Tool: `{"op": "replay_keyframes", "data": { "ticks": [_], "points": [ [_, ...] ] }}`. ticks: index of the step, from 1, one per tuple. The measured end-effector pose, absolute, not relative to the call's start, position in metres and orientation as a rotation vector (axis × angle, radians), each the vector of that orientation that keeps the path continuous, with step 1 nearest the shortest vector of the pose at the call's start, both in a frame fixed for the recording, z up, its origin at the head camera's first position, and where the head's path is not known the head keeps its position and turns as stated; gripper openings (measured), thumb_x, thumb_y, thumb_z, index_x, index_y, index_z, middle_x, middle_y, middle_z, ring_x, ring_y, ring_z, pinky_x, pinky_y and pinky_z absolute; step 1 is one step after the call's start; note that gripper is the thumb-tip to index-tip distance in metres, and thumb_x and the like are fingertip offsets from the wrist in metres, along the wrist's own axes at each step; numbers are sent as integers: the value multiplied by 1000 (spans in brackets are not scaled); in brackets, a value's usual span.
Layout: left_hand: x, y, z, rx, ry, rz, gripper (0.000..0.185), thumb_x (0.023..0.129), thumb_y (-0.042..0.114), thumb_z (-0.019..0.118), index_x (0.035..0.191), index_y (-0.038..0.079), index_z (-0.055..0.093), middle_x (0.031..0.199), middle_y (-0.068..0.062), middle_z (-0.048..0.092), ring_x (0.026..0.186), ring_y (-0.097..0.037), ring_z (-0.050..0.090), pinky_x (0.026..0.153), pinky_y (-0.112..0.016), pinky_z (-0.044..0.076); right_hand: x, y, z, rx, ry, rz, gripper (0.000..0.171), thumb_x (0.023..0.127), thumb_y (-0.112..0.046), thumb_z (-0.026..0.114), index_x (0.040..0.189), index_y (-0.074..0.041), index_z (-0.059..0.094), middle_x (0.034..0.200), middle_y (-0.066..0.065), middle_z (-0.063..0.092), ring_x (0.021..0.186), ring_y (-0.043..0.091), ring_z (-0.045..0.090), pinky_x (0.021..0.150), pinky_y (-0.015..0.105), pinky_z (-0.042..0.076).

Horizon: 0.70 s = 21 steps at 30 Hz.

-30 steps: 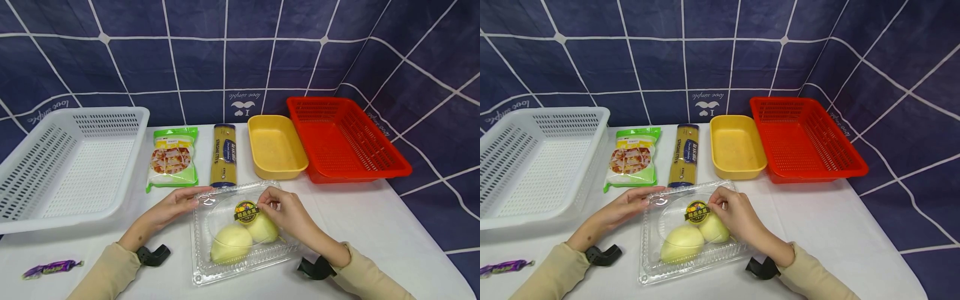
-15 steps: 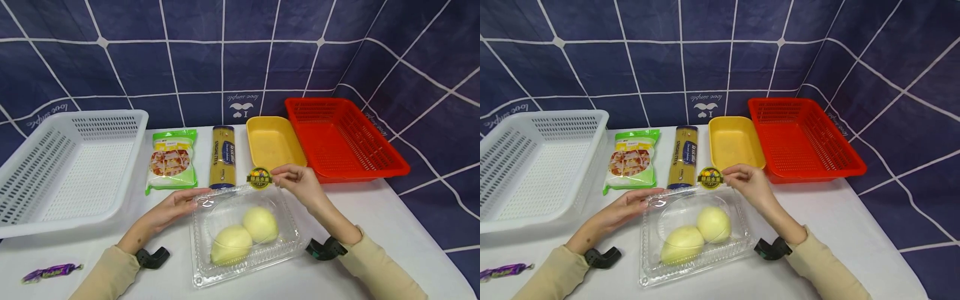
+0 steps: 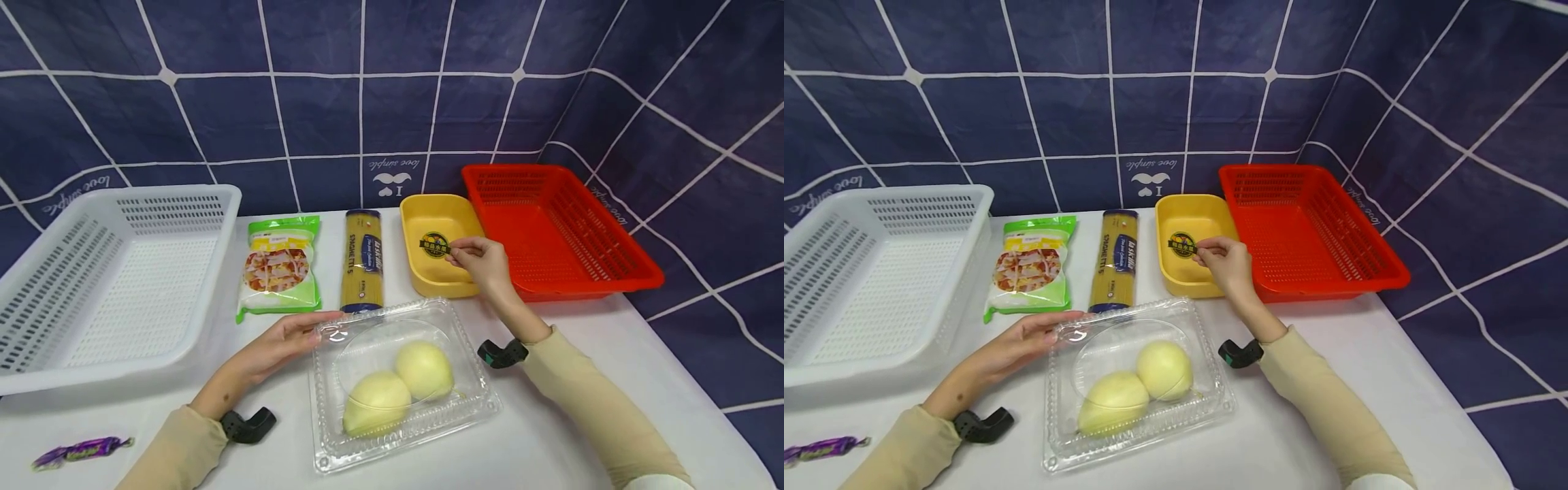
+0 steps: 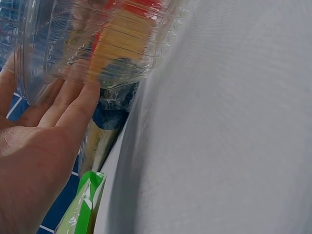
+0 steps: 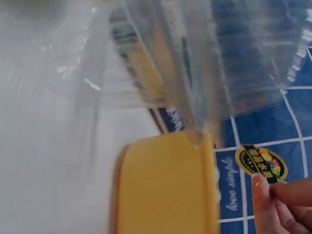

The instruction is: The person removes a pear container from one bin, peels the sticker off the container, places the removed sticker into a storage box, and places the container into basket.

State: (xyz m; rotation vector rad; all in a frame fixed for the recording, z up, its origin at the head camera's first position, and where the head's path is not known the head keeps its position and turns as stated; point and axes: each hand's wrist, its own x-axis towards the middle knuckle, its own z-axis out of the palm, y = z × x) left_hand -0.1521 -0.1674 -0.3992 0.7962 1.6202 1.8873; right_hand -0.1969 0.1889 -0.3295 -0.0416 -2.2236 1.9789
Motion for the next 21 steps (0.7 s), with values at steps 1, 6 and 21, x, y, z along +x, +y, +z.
{"op": "replay_keyframes", "data": {
  "ticks": [1,6,21],
  "points": [
    [-152,-167,-399,794,1623,1887,41,94,1,50,134,8,51,138,-2,47,125,-18,41,101,-27,32,-200,187,-332,-42,-2242,1950,19,86,11,58,102,21,58,84,22,64,68,13,66,72,30,53],
    [-152,-167,-399,802,1614,1889,41,94,1,50,134,8,52,138,-1,47,123,-19,43,100,-29,34,-210,187,-341,-183,-2233,2014,20,87,12,57,105,21,57,84,20,64,66,12,66,68,24,53],
    [-151,-167,-398,808,1591,1893,41,94,1,48,134,7,51,138,-2,47,124,-19,43,100,-30,35,-203,191,-341,-73,-2367,2051,25,94,3,51,114,17,55,105,29,60,87,27,66,78,32,50]
  ]
}}
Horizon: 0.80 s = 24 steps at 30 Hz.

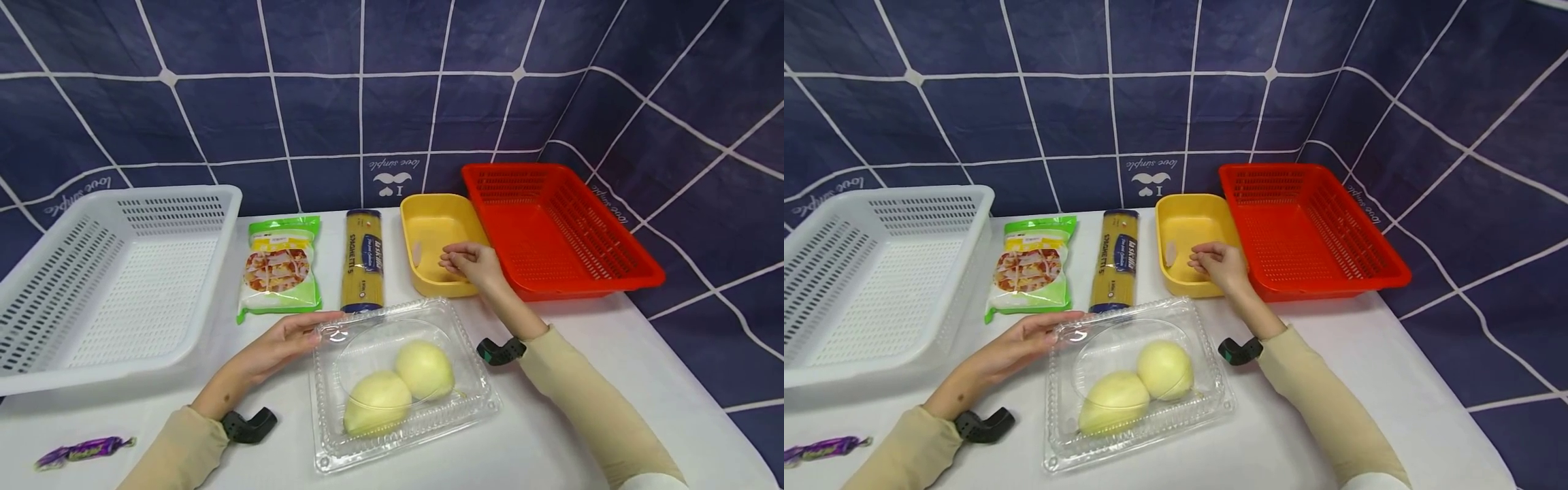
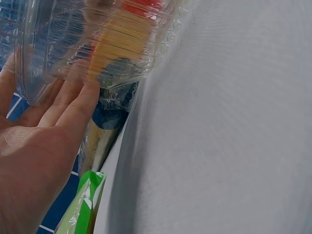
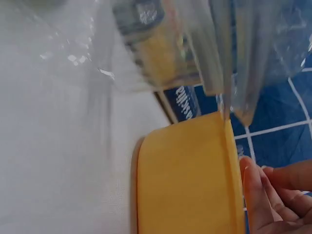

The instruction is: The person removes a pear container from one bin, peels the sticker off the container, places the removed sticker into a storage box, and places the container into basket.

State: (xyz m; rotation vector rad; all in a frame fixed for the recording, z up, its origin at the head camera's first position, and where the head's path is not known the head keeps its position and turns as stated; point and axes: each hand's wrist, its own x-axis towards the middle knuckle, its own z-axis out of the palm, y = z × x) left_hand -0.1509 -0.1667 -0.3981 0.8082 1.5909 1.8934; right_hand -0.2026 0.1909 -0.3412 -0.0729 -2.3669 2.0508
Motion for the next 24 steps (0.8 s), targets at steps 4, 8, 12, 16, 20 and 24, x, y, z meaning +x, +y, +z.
{"op": "replay_keyframes", "data": {
  "ticks": [4,8,12,16,20,24],
  "points": [
    [-151,-165,-398,800,1597,1889,40,94,2,49,135,6,51,138,-2,47,125,-17,41,100,-29,34,-177,195,-338,136,-2395,2021,24,93,3,53,112,18,56,105,30,60,91,33,64,78,31,51],
    [-150,-165,-397,778,1624,1893,41,94,2,49,135,4,50,138,-4,46,126,-18,40,101,-28,33,-147,201,-332,295,-2420,1934,22,91,3,56,107,17,58,102,29,62,89,32,65,77,31,52],
    [-146,-165,-396,731,1671,1902,42,94,3,50,136,1,46,140,-8,44,127,-20,40,101,-28,33,-120,211,-330,387,-2469,1846,20,90,3,58,105,15,61,99,25,64,88,30,65,76,31,52],
    [-139,-165,-393,644,1692,1931,50,95,4,51,143,2,36,144,-17,36,125,-22,42,99,-30,35,-96,223,-335,425,-2553,1724,19,91,0,58,106,12,62,100,21,65,88,27,65,76,27,52],
    [-124,-167,-388,481,1732,1940,61,94,8,54,148,10,26,145,-23,28,129,-25,36,98,-29,36,-79,232,-347,478,-2627,1726,26,93,-3,55,113,13,58,106,23,63,92,23,64,78,28,51],
    [-107,-172,-387,357,1732,1955,69,94,9,55,151,14,17,147,-25,21,130,-21,32,97,-25,36,-71,237,-358,482,-2727,1857,35,97,-9,50,125,13,50,120,23,57,105,18,58,86,28,48]
  ]
}}
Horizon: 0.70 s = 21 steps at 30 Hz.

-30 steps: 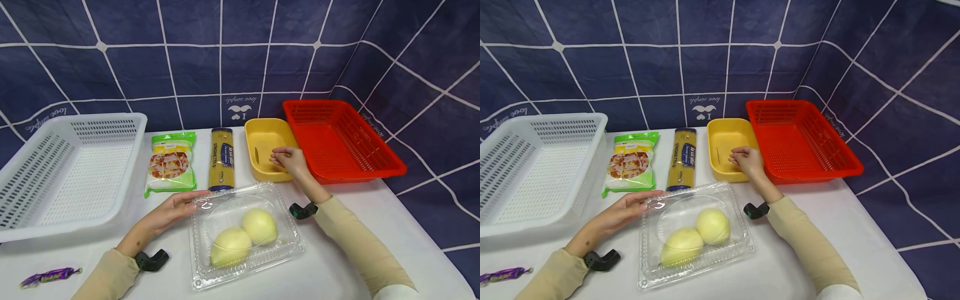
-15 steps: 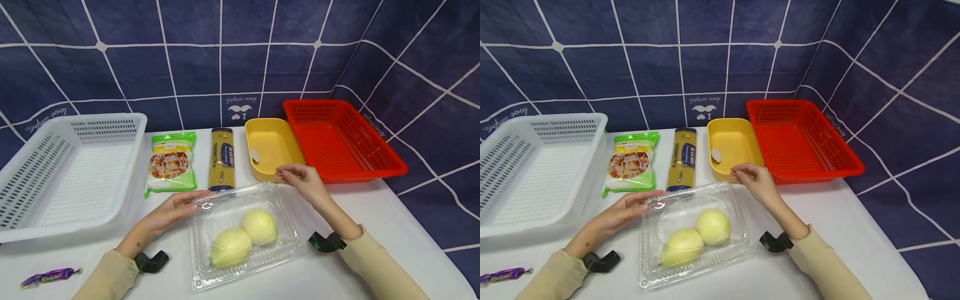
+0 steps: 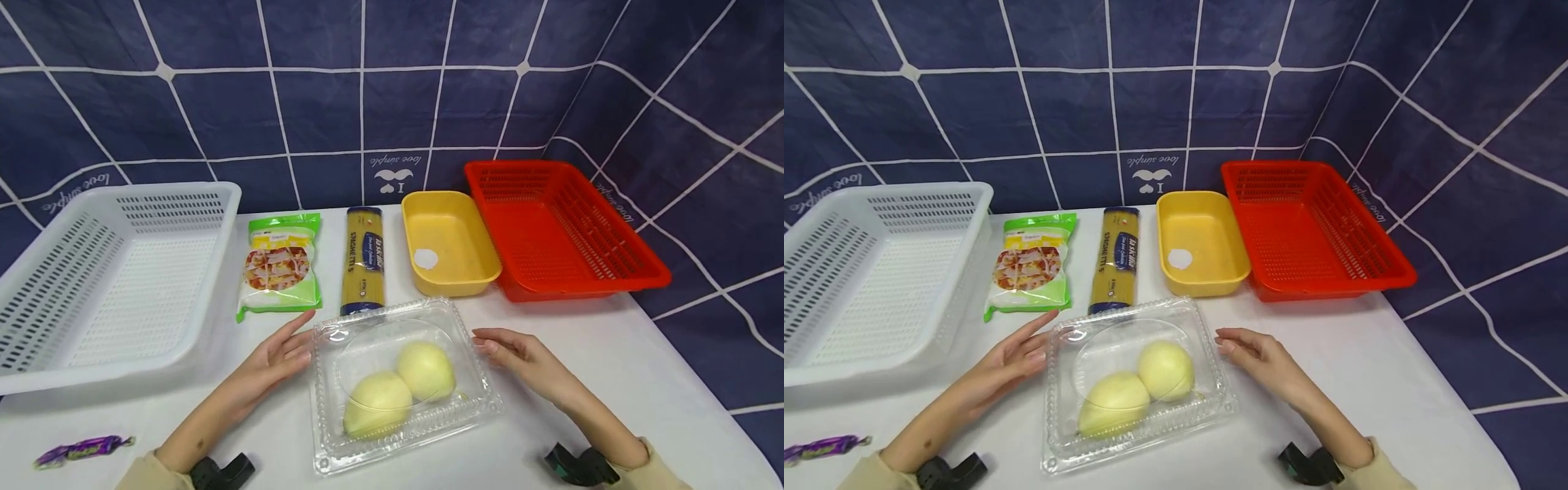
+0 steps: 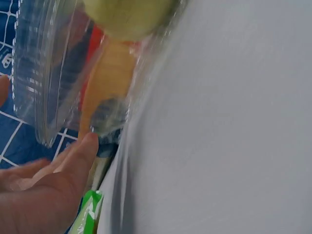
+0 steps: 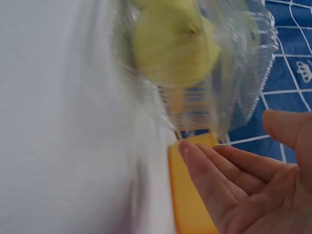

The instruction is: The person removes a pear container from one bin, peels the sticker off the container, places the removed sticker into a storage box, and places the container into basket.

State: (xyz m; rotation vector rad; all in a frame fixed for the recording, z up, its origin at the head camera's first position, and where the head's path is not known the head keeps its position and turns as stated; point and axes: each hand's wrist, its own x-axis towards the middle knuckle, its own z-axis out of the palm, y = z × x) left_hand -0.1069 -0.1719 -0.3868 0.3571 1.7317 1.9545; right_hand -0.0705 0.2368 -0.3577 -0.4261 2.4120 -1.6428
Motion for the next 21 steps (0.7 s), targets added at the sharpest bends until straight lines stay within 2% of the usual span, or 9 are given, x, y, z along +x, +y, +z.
{"op": "replay_keyframes", "data": {
  "ticks": [4,6,9,14,18,21],
  "points": [
    [-92,-172,-388,349,1643,2016,75,94,5,53,151,11,6,149,-27,12,132,-22,29,98,-24,35,-65,236,-367,-298,2310,-1595,43,100,-19,46,133,8,45,132,18,50,120,22,46,93,17,36],
    [-87,-170,-389,360,1610,2038,77,93,4,53,151,10,2,150,-27,8,134,-25,23,98,-23,33,-63,234,-370,-279,2220,-1625,46,101,-21,42,135,10,41,135,20,46,124,23,41,94,15,33],
    [-81,-166,-391,372,1583,2065,80,93,3,54,151,10,0,151,-25,3,134,-19,19,99,-21,30,-61,233,-373,-269,2001,-1738,51,103,-23,38,137,14,33,138,23,40,125,18,41,96,18,35],
    [-73,-157,-394,354,1564,2118,80,92,2,54,150,6,-2,154,-16,0,131,-2,24,100,-19,25,-57,231,-376,-310,1746,-1875,54,104,-24,30,140,15,21,144,24,31,125,10,40,99,23,34],
    [-65,-150,-397,284,1523,2138,76,94,6,51,148,1,-3,154,-14,1,130,-1,25,100,-19,26,-56,228,-380,-328,1628,-1929,53,104,-20,30,143,12,14,147,20,27,128,11,36,101,28,33],
    [-61,-147,-399,229,1480,2158,73,95,8,49,148,-1,-1,154,-16,2,126,2,31,99,-21,30,-56,227,-381,-297,1545,-1977,52,103,-18,32,145,8,15,147,14,32,128,13,37,101,34,34]
  ]
}}
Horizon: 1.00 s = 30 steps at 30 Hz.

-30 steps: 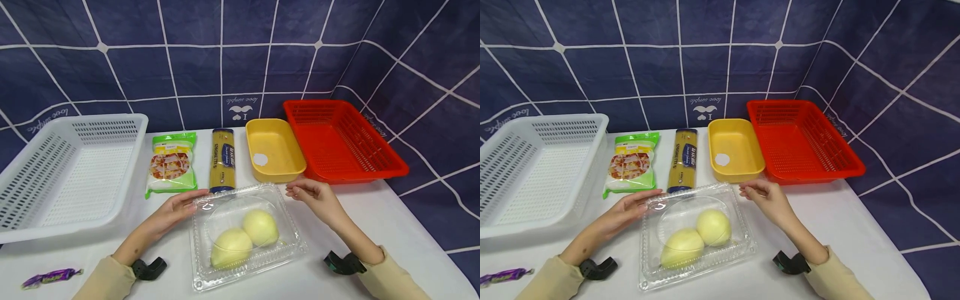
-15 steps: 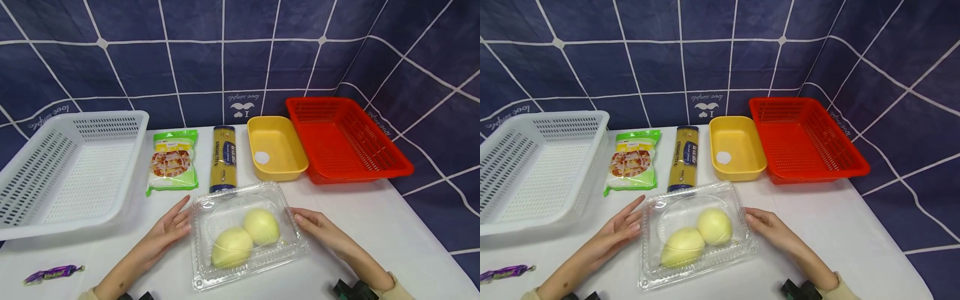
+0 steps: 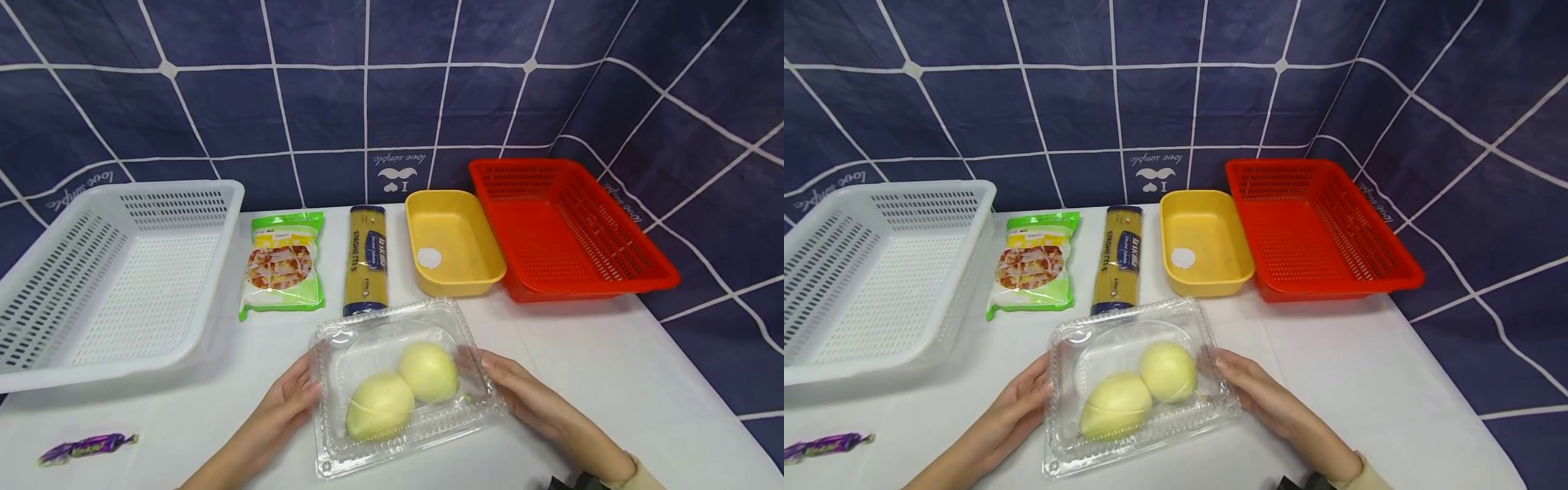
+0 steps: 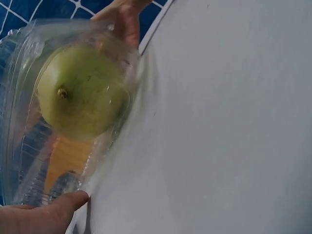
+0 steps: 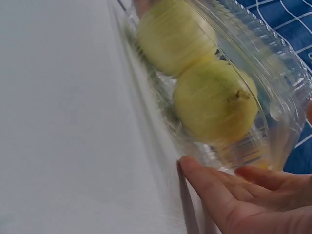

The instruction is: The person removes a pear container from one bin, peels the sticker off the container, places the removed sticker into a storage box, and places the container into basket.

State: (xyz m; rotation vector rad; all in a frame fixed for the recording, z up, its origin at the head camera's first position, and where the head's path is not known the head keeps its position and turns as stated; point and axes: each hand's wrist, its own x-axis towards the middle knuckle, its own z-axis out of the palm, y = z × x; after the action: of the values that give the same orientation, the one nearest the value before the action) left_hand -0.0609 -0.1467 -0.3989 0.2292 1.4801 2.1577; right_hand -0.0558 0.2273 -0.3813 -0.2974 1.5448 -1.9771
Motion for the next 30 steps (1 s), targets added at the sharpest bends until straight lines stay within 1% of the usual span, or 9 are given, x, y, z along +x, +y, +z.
{"op": "replay_keyframes", "data": {
  "ticks": [3,7,10,13,17,20,23,26,30],
  "points": [
    [-59,-145,-399,229,1448,2197,72,95,8,48,147,-2,0,154,-16,2,124,3,34,99,-26,34,-56,227,-381,-282,1496,-2003,51,102,-16,33,146,4,16,146,12,33,128,17,38,99,40,37],
    [-59,-145,-398,267,1414,2228,70,96,6,46,147,-4,0,153,-17,1,125,1,34,100,-28,34,-57,227,-379,-284,1413,-2004,56,101,-14,35,149,-1,10,148,18,24,128,26,36,98,48,37],
    [-61,-145,-396,309,1385,2228,67,97,5,44,147,-3,0,154,-15,2,128,-2,32,101,-29,33,-55,228,-380,-298,1345,-1993,58,102,-15,34,150,-8,4,147,21,21,127,33,36,98,51,35],
    [-65,-144,-390,316,1394,2225,64,98,7,43,148,-3,3,155,-12,6,130,-3,29,101,-28,32,-53,228,-379,-326,1331,-1979,57,103,-17,30,151,-17,1,144,22,21,124,36,38,98,51,35],
    [-74,-136,-376,255,1471,2232,61,99,12,44,147,-2,11,154,-11,13,135,-14,22,101,-27,33,-48,230,-374,-321,1378,-1986,56,103,-18,27,151,-23,-1,140,21,24,122,37,40,97,51,36],
    [-84,-126,-363,189,1551,2239,57,98,15,45,146,-3,19,151,-11,20,135,-21,22,100,-25,33,-45,232,-367,-283,1439,-2019,57,103,-18,28,151,-25,-1,137,20,27,121,37,41,97,50,36],
    [-98,-115,-350,121,1613,2242,53,99,19,46,144,-1,27,147,-11,30,128,-20,34,97,-24,36,-42,234,-360,-221,1504,-2068,58,102,-19,28,151,-26,-1,138,20,25,121,32,40,97,49,37],
    [-117,-102,-335,126,1619,2245,51,99,23,46,143,1,33,141,-14,39,117,-19,48,93,-30,42,-40,238,-351,-152,1558,-2128,58,101,-22,29,150,-26,-1,138,17,23,121,30,41,95,50,38],
    [-147,-81,-312,202,1611,2238,49,98,26,48,140,1,39,136,-13,44,111,-20,52,91,-35,45,-40,244,-339,-72,1588,-2252,55,101,-24,27,149,-26,-1,136,9,33,118,27,47,93,47,42]
  ]
}}
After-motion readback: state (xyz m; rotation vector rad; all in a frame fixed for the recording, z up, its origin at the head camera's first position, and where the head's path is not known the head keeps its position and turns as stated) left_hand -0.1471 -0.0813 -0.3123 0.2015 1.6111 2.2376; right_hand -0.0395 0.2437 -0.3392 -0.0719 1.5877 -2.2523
